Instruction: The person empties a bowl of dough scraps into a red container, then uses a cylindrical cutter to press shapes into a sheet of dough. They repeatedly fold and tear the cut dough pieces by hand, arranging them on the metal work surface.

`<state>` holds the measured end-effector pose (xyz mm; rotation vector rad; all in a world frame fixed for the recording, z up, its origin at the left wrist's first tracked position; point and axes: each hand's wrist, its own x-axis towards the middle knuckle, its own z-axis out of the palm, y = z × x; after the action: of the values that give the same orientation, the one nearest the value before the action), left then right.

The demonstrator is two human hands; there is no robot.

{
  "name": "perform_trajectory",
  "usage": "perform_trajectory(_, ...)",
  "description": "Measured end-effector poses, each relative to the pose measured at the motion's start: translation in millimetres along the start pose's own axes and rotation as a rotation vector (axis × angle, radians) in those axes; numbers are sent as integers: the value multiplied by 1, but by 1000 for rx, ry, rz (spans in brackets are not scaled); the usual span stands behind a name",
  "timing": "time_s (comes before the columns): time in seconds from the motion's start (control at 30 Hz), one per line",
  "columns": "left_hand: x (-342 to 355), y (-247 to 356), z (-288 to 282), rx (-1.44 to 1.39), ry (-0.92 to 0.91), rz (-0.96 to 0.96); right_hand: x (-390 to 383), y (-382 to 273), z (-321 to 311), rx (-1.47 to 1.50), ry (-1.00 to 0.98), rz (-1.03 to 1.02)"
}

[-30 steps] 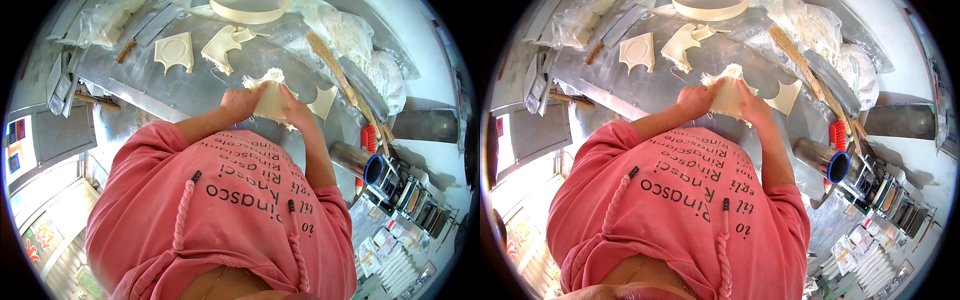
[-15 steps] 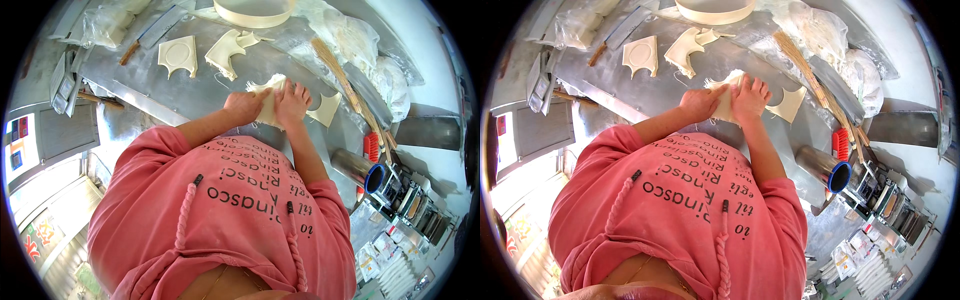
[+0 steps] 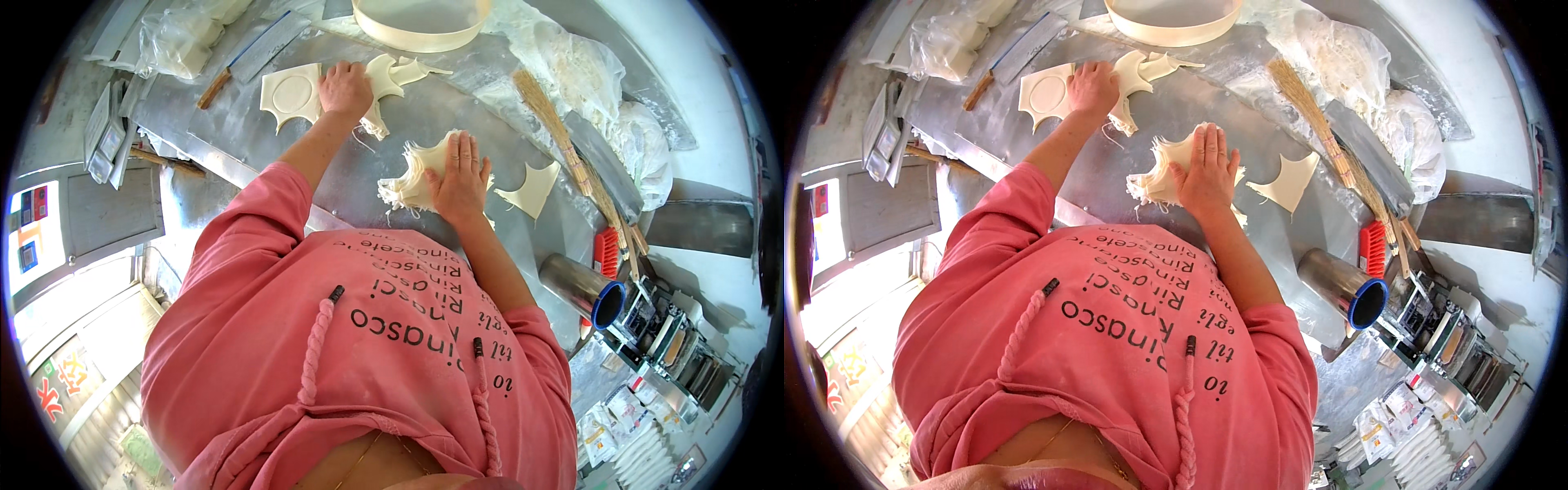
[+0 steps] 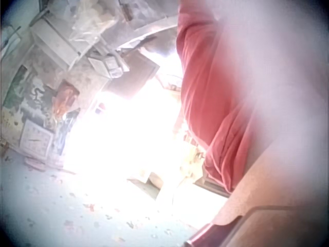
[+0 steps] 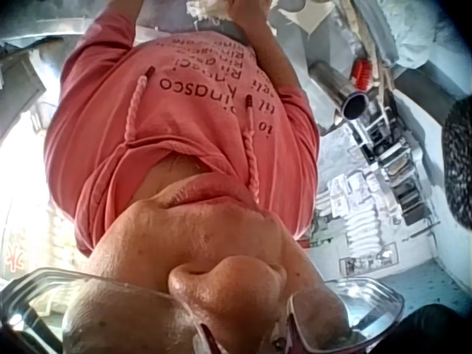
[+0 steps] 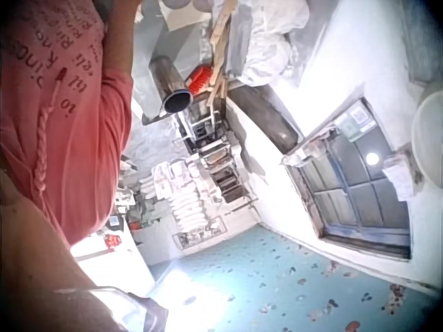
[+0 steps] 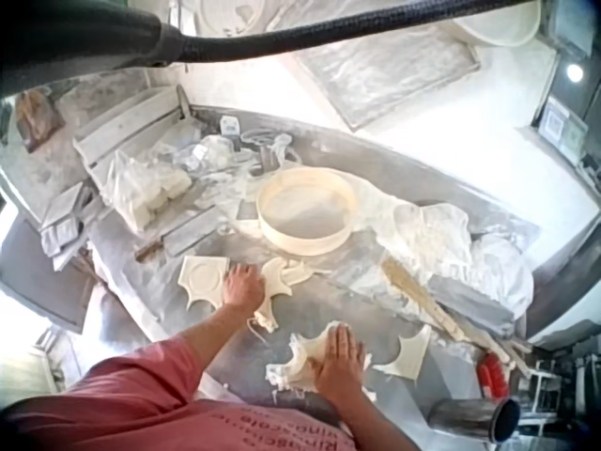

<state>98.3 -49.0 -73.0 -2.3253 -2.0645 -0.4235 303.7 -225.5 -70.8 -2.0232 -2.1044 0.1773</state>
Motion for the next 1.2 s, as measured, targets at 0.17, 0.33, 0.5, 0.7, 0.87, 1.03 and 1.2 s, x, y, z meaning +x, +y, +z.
perform_trajectory(0.17, 10, -14, 10, -347, 47, 148, 1, -2, -1, 9, -12, 4)
perform_trajectory(0.33, 23, 2, -40, -1220, -223, -48, 0, 0, -2, 2, 21, -10)
perform_trajectory(0.5, -14, 64, -115, -1499, -362, 89, 16, 2, -37, 1377, 15, 321)
perform_trajectory(0.7, -91, 110, -58, -1364, -378, 75, 9, 9, -69, 1409, 109, 481)
perform_trajectory(0.87, -123, 107, -61, -1074, -554, 69, -14, 16, -65, 666, 131, 399)
perform_trajectory(1.03, -121, 104, -70, -1207, -815, -130, -18, -19, -73, 745, 22, 325)
perform_trajectory(1.2, -120, 95, -71, -1209, -821, -150, -18, -17, -72, 842, -125, 382)
